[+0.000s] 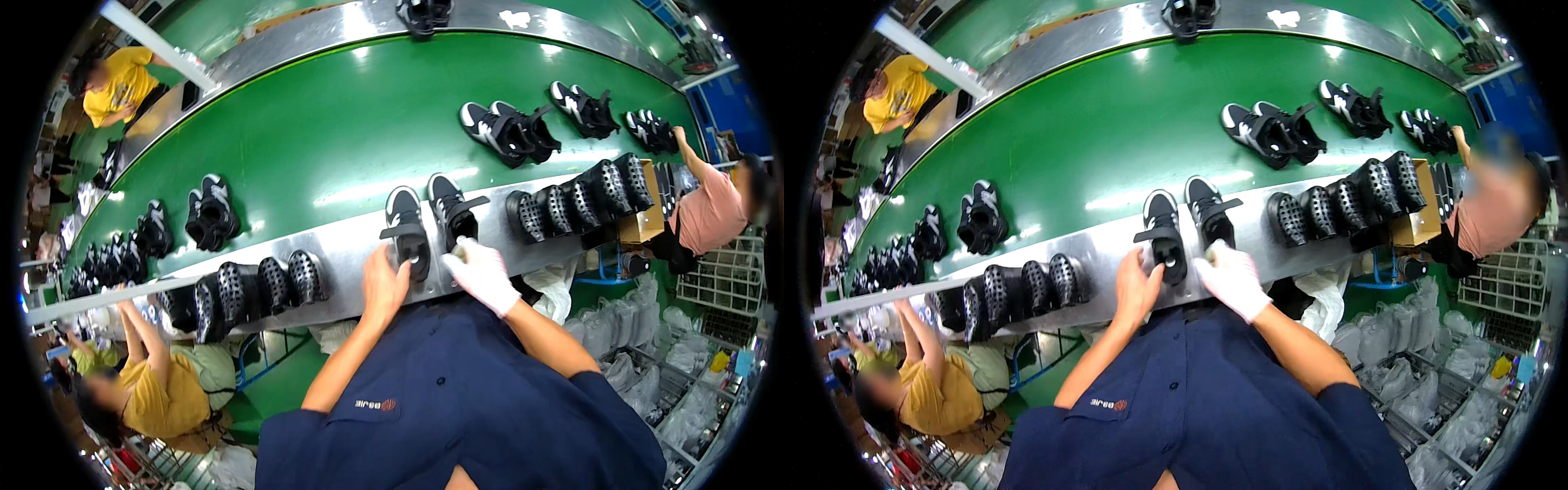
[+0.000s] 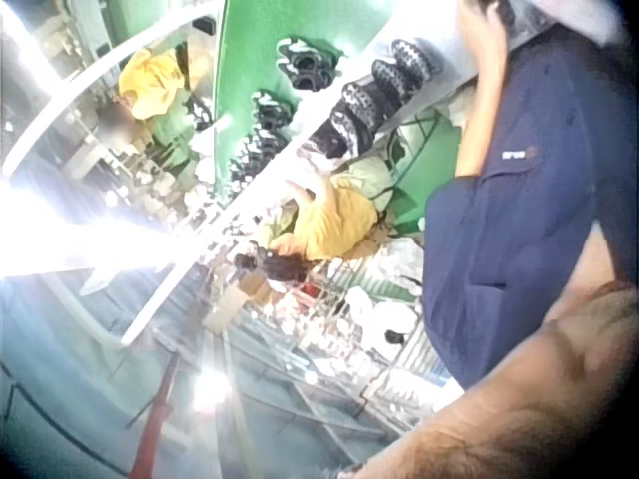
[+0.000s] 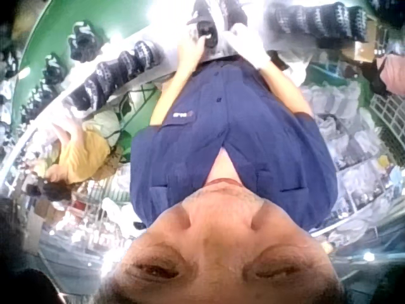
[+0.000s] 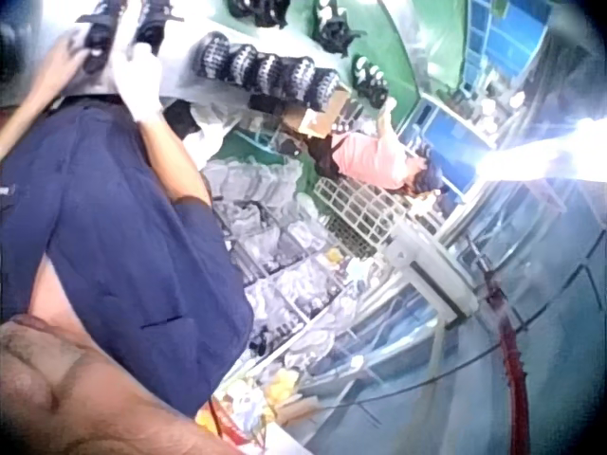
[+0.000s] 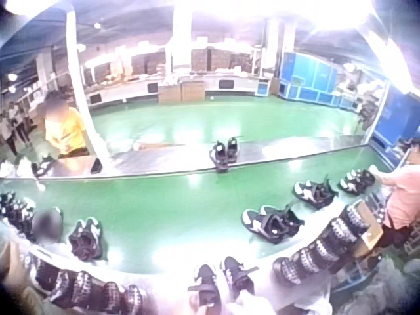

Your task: The person takes shoes one at a time from a conveyor belt, checks the interior and exterior of the shoe, and places them back onto the conveyor belt.

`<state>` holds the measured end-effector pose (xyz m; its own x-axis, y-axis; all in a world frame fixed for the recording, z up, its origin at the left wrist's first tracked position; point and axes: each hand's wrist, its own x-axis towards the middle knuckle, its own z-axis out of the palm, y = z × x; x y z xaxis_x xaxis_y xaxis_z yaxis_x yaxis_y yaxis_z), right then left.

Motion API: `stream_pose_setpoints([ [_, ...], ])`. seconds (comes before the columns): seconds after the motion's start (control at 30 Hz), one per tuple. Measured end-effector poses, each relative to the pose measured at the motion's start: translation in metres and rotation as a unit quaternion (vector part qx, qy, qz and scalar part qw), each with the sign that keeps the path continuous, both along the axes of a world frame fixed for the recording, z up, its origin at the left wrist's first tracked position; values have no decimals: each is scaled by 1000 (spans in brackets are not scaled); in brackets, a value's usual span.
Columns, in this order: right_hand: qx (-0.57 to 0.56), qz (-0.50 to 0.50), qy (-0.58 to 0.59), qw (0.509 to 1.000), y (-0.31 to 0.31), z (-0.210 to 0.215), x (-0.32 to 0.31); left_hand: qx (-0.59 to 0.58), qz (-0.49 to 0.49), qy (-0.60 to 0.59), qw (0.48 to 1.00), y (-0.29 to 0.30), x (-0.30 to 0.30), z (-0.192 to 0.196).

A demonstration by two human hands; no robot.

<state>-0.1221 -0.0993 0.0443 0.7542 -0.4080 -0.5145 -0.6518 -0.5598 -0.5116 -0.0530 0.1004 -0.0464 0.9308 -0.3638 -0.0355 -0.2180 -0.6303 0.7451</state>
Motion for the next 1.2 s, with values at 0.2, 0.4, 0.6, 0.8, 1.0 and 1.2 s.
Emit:
stream_pose_setpoints([
  [0.2,-92,-63,-52,992,-38,-75,1,-17,-286,-70,956,-13,-23,43],
  [0.4,246,-16,-94,964,-48,-67,22,206,-205,15,957,-33,-7,14],
  [0.6,-352,75,-124,925,-216,-13,74,268,-67,-99,956,-11,119,14],
  [0.8,-260,155,10,953,-286,-50,115,356,-9,-3,934,80,264,33],
  [1.0,-228,187,-7,955,-238,-72,164,346,59,-87,932,66,209,28],
  [1.2,-209,219,-26,953,-102,-22,126,-15,-81,15,996,-48,122,34],
])
